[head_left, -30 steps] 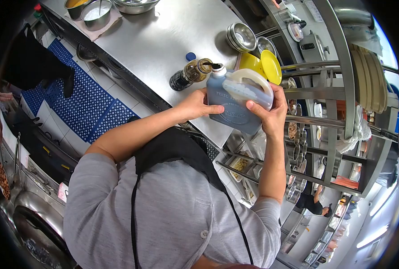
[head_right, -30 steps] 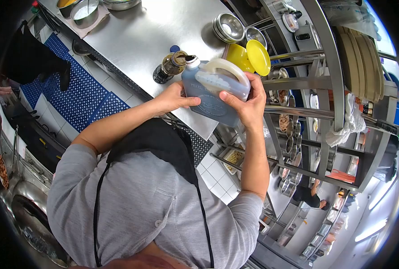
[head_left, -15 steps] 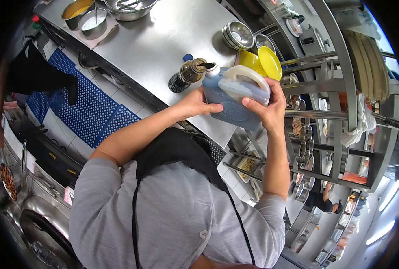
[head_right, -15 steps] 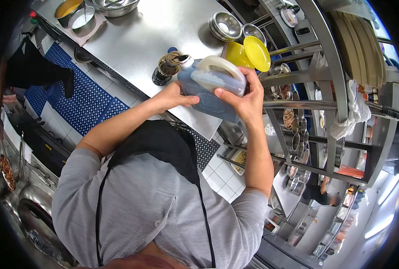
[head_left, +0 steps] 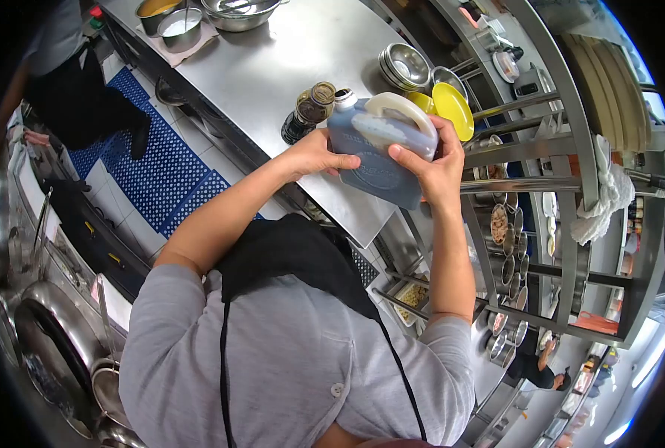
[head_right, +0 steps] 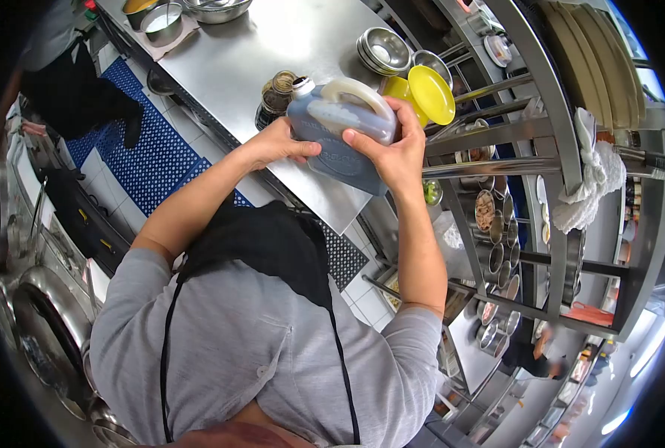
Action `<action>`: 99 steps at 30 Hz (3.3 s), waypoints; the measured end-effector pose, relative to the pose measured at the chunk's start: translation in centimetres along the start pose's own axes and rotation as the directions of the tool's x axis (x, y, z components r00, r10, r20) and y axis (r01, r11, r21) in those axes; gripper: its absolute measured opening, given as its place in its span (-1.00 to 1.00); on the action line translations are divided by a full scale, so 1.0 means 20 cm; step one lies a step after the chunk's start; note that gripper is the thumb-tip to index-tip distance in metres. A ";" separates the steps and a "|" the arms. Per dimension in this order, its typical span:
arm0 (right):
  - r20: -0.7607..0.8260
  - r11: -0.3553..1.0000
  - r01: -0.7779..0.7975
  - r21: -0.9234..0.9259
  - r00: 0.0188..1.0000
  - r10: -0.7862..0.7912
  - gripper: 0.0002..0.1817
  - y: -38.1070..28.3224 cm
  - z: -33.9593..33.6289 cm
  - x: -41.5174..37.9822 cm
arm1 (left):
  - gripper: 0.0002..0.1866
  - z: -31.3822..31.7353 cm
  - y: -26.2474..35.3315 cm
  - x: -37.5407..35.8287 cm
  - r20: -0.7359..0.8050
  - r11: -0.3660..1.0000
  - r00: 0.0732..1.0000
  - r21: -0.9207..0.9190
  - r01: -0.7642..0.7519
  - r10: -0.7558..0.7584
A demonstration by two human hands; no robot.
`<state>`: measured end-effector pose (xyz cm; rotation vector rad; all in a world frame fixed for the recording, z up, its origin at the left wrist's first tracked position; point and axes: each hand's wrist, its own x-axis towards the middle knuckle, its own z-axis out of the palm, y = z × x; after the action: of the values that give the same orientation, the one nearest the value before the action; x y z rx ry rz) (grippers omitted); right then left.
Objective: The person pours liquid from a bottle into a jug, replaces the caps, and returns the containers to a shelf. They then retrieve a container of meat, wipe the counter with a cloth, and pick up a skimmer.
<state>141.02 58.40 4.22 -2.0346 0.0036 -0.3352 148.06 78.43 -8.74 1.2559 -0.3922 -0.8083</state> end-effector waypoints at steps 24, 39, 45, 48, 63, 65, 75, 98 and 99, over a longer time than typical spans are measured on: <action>0.085 0.978 -0.052 0.200 0.996 0.036 -0.33 0.06 -0.01 0.06 | -0.18 0.00 0.03 -0.05 -0.078 0.999 0.997 0.035 0.004 -0.001; 0.156 0.998 -0.050 -0.025 0.986 0.053 -0.30 -0.08 -0.05 0.13 | -0.17 0.05 0.00 -0.02 -0.027 0.994 0.999 -0.103 -0.021 0.018; 0.168 0.999 -0.037 -0.040 0.985 0.043 -0.28 -0.08 -0.06 0.14 | -0.16 0.06 0.00 -0.02 -0.034 0.993 0.999 -0.112 -0.033 0.029; 0.167 0.999 -0.042 -0.032 0.985 0.047 -0.28 -0.08 -0.06 0.14 | -0.16 0.07 -0.01 -0.01 -0.036 0.993 0.999 -0.113 -0.027 0.023; 0.197 1.000 -0.017 -0.025 0.980 0.022 -0.28 -0.08 -0.08 0.16 | -0.19 0.09 -0.01 0.01 -0.044 0.993 0.998 -0.115 -0.039 0.034; 0.197 1.000 -0.014 -0.026 0.980 0.018 -0.27 -0.09 -0.08 0.16 | -0.18 0.09 -0.01 0.00 -0.045 0.992 0.998 -0.118 -0.043 0.037; 0.201 1.000 -0.007 -0.011 0.980 0.009 -0.30 -0.09 -0.09 0.15 | -0.13 0.09 0.01 0.00 -0.054 0.992 0.998 -0.116 -0.045 0.039; 0.215 1.000 -0.004 -0.029 0.977 0.010 -0.29 -0.08 -0.09 0.17 | -0.12 0.09 0.02 -0.01 -0.071 0.991 0.997 -0.126 -0.046 0.038; 0.215 1.000 -0.005 -0.024 0.977 0.010 -0.29 -0.08 -0.09 0.17 | -0.15 0.10 0.02 -0.01 -0.079 0.990 0.996 -0.127 -0.054 0.044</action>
<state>143.62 57.09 7.21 -2.0842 -0.1187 -0.1090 146.81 77.27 -7.69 1.1484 -0.3038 -0.7306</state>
